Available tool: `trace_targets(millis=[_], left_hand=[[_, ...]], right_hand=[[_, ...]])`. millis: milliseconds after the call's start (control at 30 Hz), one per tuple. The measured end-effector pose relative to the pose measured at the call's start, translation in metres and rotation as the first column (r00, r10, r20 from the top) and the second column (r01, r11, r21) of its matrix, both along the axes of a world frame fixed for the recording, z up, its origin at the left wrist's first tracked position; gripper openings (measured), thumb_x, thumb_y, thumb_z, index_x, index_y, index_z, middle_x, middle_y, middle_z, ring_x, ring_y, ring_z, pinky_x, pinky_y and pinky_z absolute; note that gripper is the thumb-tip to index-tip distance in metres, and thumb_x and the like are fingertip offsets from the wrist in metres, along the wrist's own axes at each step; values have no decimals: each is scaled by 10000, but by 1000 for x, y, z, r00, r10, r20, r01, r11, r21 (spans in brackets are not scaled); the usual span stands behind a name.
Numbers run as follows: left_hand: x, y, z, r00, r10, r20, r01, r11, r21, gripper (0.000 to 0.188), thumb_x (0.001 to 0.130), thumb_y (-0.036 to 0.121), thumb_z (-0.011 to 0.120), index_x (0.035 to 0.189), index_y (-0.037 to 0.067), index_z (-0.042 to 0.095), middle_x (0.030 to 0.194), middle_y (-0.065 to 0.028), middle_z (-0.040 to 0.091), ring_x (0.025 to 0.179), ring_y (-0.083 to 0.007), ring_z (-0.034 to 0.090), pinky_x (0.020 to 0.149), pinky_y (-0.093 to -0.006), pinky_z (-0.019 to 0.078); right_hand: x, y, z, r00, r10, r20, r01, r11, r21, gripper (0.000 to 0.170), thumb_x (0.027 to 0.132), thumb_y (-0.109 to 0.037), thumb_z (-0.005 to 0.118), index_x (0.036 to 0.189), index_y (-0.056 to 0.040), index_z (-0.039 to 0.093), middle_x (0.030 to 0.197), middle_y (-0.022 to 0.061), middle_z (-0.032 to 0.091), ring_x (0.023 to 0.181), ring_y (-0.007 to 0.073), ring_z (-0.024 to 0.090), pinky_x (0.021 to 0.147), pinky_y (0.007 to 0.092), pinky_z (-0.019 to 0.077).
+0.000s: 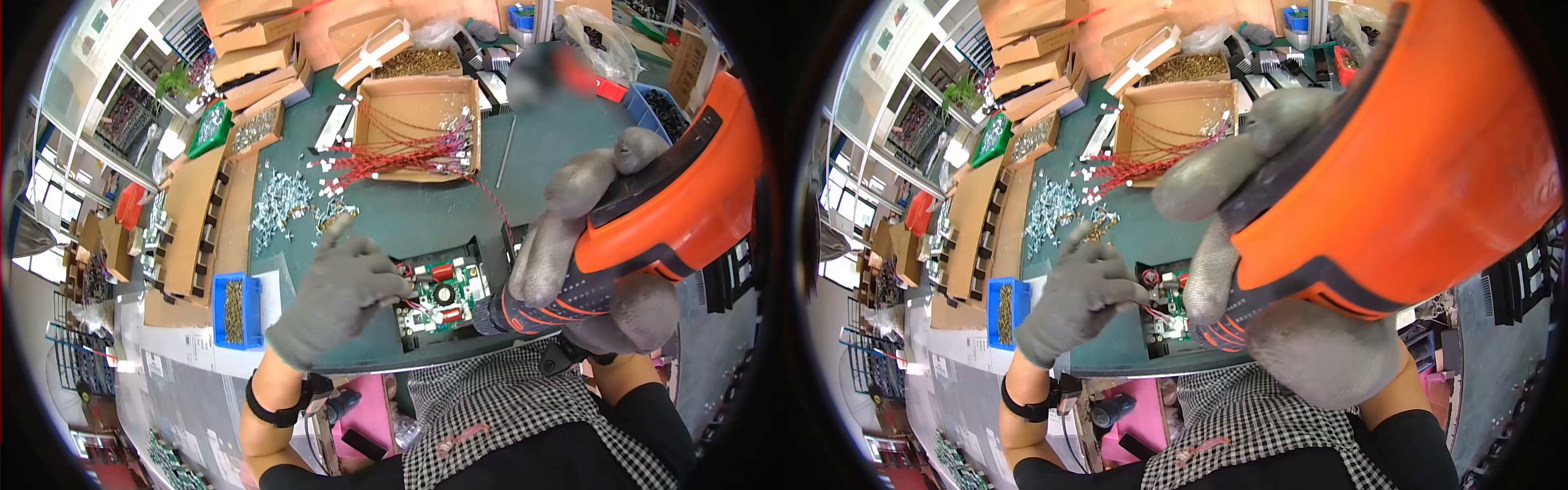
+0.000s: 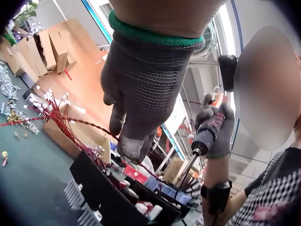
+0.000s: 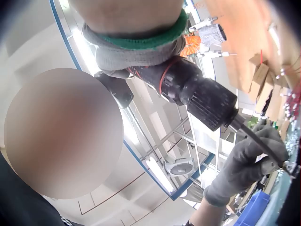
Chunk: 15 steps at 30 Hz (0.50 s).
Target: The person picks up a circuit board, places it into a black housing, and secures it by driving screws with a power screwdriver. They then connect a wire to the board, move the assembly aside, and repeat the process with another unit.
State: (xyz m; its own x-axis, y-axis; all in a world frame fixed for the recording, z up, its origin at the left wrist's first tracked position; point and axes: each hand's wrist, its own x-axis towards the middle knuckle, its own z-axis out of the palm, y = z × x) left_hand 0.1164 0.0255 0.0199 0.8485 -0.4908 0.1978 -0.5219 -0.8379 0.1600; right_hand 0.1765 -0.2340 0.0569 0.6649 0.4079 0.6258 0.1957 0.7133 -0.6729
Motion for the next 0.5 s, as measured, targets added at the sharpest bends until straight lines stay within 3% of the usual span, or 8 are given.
trace_targets(millis=[67,167,267,500], left_hand=[[-3,-6,-9,998,-51,-43,54,997,64,186,723,101,701,871,215,709,770,42,601,924,-180,583,1163,-494,235],[3,-9,-18,998,-68,12,66,990,127,138,755,123,614,787,203,722,755,24,613,896,-173,595,1167,-479,240],[9,-12,-25,996,-85,21,78,971,226,146,766,118,615,752,202,734,727,18,620,880,-168,604,1168,-467,246],[15,-16,-33,992,-84,97,48,944,327,116,759,177,657,682,205,739,675,2,618,888,-171,612,1167,-451,242]], right_hand=[[-9,12,-1,999,-8,-40,8,1000,-8,693,852,-215,754,1344,-33,300,1202,249,557,789,290,703,685,401,619],[-29,34,-7,987,-88,-137,90,996,4,695,824,-205,780,1316,-51,315,1153,218,583,746,258,693,658,376,607],[-34,57,-13,965,-181,-189,194,979,55,706,803,-198,799,1304,-61,321,1144,209,595,744,249,691,658,367,603],[-28,66,-28,942,18,-336,27,992,127,721,773,-190,822,1298,-59,344,1158,209,595,768,243,693,671,350,600]])
